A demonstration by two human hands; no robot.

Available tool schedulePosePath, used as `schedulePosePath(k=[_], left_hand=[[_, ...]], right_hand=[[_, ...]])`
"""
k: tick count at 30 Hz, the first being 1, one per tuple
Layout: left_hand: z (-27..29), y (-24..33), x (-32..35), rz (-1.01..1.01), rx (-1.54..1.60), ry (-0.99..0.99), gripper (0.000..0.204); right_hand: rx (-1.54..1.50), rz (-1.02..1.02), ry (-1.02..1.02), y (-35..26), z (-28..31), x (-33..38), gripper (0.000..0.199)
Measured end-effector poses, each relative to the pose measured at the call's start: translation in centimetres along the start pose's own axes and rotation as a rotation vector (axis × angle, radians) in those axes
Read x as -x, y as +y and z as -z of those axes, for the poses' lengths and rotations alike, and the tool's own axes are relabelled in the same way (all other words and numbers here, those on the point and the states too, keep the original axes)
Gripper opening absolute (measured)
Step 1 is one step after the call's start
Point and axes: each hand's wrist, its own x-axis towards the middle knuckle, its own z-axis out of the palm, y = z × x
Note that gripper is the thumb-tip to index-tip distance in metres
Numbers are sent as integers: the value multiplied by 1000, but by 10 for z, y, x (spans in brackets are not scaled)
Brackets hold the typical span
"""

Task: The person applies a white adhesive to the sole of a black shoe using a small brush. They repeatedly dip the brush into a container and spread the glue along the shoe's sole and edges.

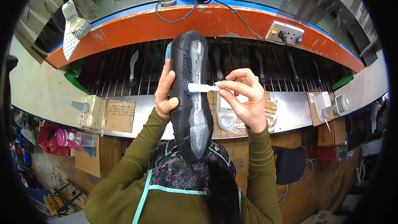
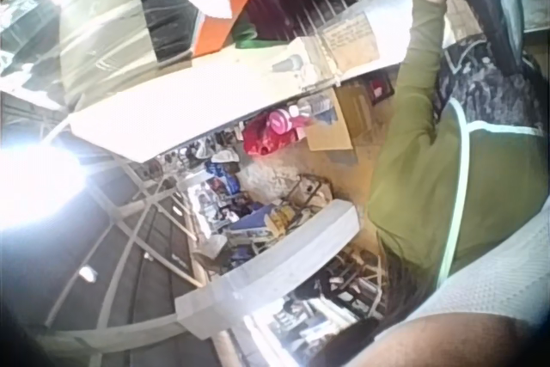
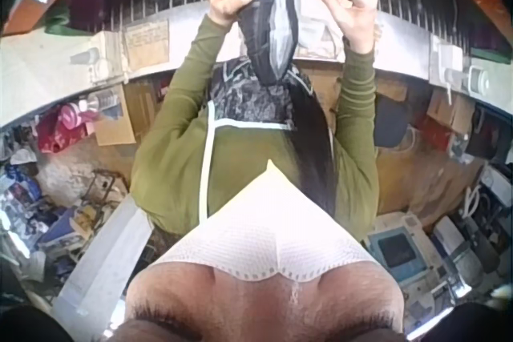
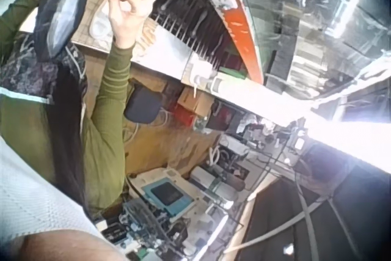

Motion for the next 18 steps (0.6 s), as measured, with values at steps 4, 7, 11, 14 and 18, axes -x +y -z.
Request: schedulePosePath(k=[4,7,11,14,18], left_hand=[[1,1,-3,-48,-48,0,34],[1,3,-3,-33,-50,2,34],[0,1,2,13,-29,3,34],[-3,-5,5,-90,-76,44,34],[-7,2,3,-171,-229,102,33]], right_hand=[[23,3,-27,-5,1,6,18],[2,1,-29,-10,1,10,18],[8,43,-62,-7,3,15,17],[-75,35,-39,-6,4,18,18],[-71,-194,187,-10,-19,37,17]])
